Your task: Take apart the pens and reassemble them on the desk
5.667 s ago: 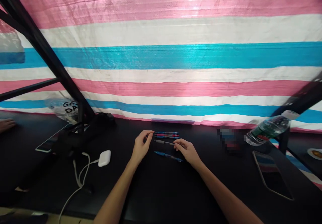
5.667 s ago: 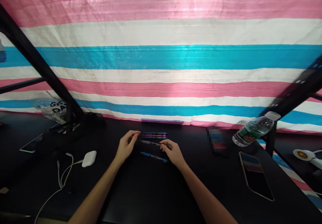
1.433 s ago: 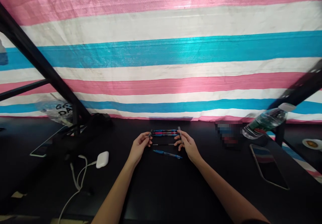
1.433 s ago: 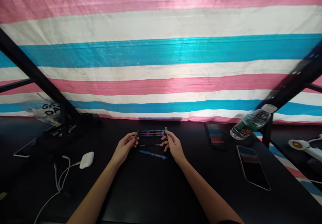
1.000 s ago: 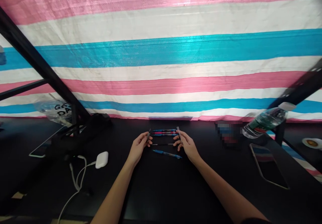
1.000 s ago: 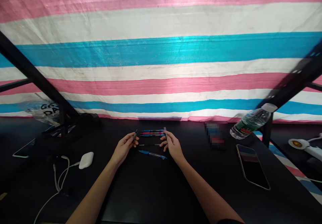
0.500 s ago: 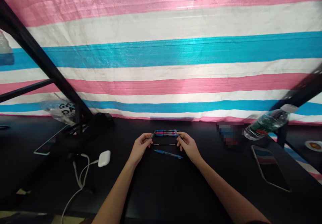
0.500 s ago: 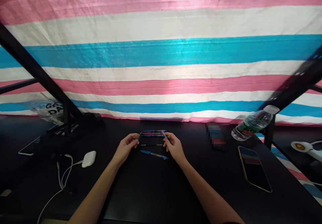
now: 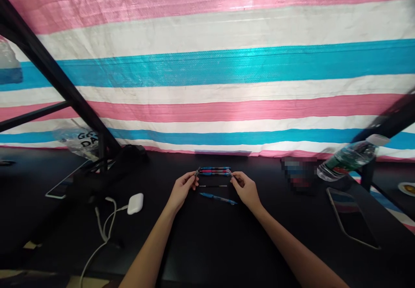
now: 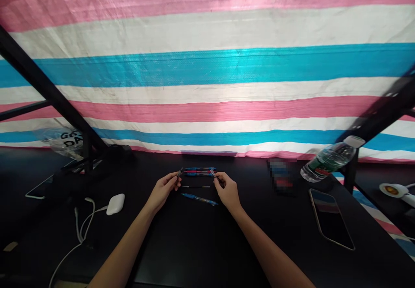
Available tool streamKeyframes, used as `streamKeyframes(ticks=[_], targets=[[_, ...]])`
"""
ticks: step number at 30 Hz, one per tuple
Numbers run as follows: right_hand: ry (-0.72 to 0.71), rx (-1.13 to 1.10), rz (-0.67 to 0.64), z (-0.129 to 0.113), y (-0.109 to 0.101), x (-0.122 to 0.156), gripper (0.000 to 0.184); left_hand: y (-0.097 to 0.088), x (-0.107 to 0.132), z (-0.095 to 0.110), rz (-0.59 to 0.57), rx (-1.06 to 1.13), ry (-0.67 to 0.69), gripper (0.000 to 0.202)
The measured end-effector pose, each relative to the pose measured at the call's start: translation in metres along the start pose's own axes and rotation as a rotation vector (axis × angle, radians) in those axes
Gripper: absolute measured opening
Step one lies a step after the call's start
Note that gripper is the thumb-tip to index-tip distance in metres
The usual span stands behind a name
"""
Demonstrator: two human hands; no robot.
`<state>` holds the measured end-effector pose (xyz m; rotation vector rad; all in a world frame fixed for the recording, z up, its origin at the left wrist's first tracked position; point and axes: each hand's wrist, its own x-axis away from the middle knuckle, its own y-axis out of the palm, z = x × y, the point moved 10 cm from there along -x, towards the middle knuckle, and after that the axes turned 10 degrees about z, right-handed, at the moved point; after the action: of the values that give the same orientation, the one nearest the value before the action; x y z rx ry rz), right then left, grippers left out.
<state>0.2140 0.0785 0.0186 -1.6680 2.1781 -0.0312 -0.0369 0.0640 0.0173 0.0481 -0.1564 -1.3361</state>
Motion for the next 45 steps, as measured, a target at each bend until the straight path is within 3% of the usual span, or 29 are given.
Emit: streamKeyframes(ticks=[11, 17, 22, 25, 28, 32, 37, 45], targets=[[-0.136, 0.166, 0.129, -0.015, -0.024, -0.008, 0.015, 0.000, -0.001, -0.001, 0.001, -0.039, 0.001, 0.035], [-0.230, 0.456, 0.115, -0.005, -0.021, -0.008, 0.015, 0.001, 0.000, -0.003, -0.008, -0.033, 0.005, 0.039], [-0.302, 0.502, 0.108, -0.014, -0.017, -0.005, 0.018, 0.003, 0.000, -0.001, -0.021, -0.007, 0.014, 0.042], [-0.407, 0.422, 0.027, -0.032, -0.004, 0.004, 0.018, 0.003, 0.000, -0.002, -0.019, 0.002, 0.008, 0.041], [-0.482, 0.315, -0.137, -0.044, 0.015, 0.018, 0.019, 0.002, 0.000, -0.004, -0.013, 0.003, 0.003, 0.039], [-0.405, 0.248, -0.254, -0.035, 0.028, 0.022, 0.019, 0.003, 0.003, 0.004, -0.022, -0.040, 0.056, 0.035], [-0.329, 0.261, -0.278, -0.022, 0.028, 0.017, 0.015, 0.007, 0.007, 0.015, -0.029, -0.063, 0.104, 0.028], [-0.292, 0.217, -0.283, -0.027, 0.028, 0.017, 0.014, 0.002, 0.004, 0.012, 0.027, -0.081, 0.096, 0.028]])
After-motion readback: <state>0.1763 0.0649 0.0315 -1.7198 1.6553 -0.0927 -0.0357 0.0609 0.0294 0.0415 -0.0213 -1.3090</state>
